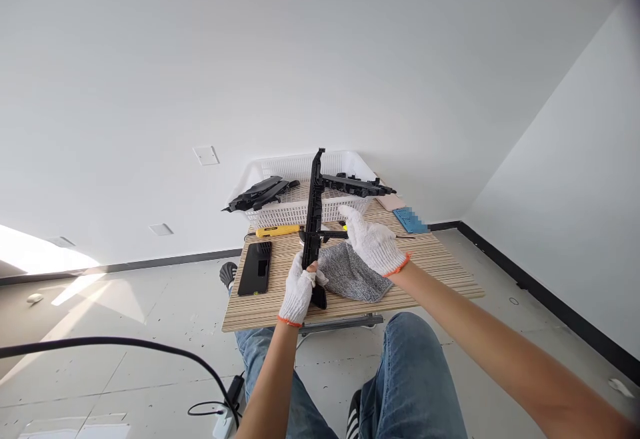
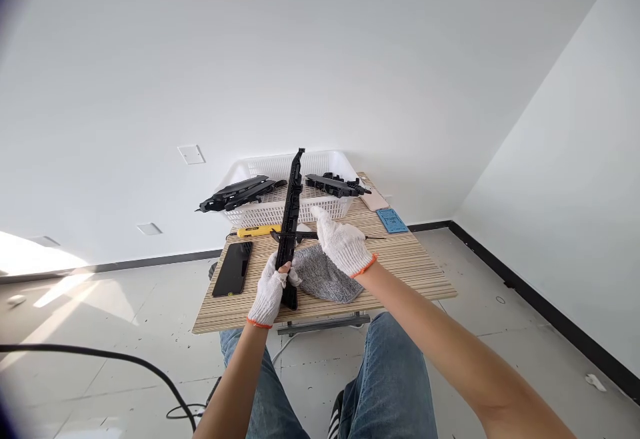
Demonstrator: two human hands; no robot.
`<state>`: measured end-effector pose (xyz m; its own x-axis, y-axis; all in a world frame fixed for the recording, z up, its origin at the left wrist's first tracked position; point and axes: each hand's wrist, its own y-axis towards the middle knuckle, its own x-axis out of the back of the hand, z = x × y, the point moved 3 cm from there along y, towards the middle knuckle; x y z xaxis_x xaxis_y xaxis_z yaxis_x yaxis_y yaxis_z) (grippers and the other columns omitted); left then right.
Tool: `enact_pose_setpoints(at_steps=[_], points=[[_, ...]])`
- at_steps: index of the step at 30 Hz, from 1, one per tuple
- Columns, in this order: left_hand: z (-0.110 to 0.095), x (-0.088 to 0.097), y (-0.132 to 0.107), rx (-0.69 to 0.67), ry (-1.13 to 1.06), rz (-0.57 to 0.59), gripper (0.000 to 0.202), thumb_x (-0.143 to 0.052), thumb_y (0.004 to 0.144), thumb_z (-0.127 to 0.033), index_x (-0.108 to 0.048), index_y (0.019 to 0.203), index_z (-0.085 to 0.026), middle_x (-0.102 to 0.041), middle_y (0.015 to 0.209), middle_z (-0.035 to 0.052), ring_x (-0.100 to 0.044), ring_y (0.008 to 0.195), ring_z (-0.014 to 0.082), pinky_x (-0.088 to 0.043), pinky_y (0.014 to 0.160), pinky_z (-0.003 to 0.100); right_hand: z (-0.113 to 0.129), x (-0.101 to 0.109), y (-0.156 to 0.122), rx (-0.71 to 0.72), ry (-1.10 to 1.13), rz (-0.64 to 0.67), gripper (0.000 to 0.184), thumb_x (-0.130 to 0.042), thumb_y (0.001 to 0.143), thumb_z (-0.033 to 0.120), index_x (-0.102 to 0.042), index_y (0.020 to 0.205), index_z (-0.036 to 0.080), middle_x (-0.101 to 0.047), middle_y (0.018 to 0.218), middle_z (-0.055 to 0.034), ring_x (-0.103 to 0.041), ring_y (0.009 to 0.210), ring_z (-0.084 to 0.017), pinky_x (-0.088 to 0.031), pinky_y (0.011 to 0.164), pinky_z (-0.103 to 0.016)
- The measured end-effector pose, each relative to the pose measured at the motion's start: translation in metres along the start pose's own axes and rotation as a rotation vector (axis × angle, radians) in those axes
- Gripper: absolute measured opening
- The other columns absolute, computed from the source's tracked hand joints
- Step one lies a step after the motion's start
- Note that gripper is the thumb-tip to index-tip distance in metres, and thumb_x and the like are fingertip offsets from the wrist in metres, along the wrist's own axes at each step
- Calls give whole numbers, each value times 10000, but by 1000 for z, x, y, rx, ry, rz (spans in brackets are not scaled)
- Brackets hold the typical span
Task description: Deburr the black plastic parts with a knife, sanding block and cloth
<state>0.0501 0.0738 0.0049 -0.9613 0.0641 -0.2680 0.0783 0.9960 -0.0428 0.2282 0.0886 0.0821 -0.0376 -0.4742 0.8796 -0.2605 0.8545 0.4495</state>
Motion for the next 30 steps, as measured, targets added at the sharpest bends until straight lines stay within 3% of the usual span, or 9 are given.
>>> enact_pose_setpoints(at_steps=[8, 11, 14, 16, 19, 24, 30], points=[[1, 1, 1, 2, -6, -15, 479, -754, 732, -440, -586, 1109, -197, -627, 706, -42, -540, 533, 112, -454, 559, 259, 5, 5, 2, -81, 15, -41, 530, -219, 1070, 241, -595, 1418, 102, -700, 1279, -205, -619, 596, -154, -307, 500, -283], [2, 2, 2, -3, 11, -6, 461, -745, 746, -448, -586, 1097, -195, -617, 667, -47, -544, 533, 120, -455, 570, 263, 5, 6, 1, -102, 48, -12, 529, -230, 1072, 305, -640, 1340, 105, -748, 1093, -196, -639, 623, -176, -288, 510, -284], [4, 3, 2, -16, 60, 18, 455, -725, 773, -470, -587, 1108, -194, -600, 625, -54, -553, 544, 133, -449, 586, 266, 4, 6, 1, -199, 134, 67, 529, -296, 1057, 494, -671, 1220, 159, -736, 769, -111, -650, 612, -199, -231, 515, -266], [5, 3, 2, -18, 85, 25, 478, -716, 777, -489, -582, 1127, -192, -585, 608, -61, -553, 545, 137, -440, 587, 264, 4, 5, 2, -260, 169, 123, 518, -317, 1040, 538, -683, 1127, 182, -694, 658, -76, -644, 586, -203, -190, 521, -259], [5, 4, 2, -9, 100, 23, 490, -710, 770, -501, -576, 1128, -193, -580, 619, -63, -554, 547, 135, -435, 590, 260, 4, 5, 4, -269, 160, 120, 512, -261, 1051, 473, -679, 1080, 177, -675, 635, -75, -607, 545, -182, -163, 527, -256], [4, 3, 1, -22, 99, 34, 444, -694, 794, -493, -574, 1104, -198, -582, 617, -59, -558, 551, 136, -441, 599, 267, 6, 2, 6, -180, 109, 12, 519, -190, 1064, 381, -635, 1187, 145, -660, 633, -65, -518, 476, -144, -172, 514, -249], [4, 3, 2, -12, 66, 25, 494, -713, 779, -468, -559, 1160, -193, -578, 640, -67, -551, 540, 126, -454, 587, 268, 5, -6, 2, -92, -25, -41, 449, -268, 1033, 209, -636, 1263, 93, -739, 888, -156, -581, 528, -149, -219, 475, -251]])
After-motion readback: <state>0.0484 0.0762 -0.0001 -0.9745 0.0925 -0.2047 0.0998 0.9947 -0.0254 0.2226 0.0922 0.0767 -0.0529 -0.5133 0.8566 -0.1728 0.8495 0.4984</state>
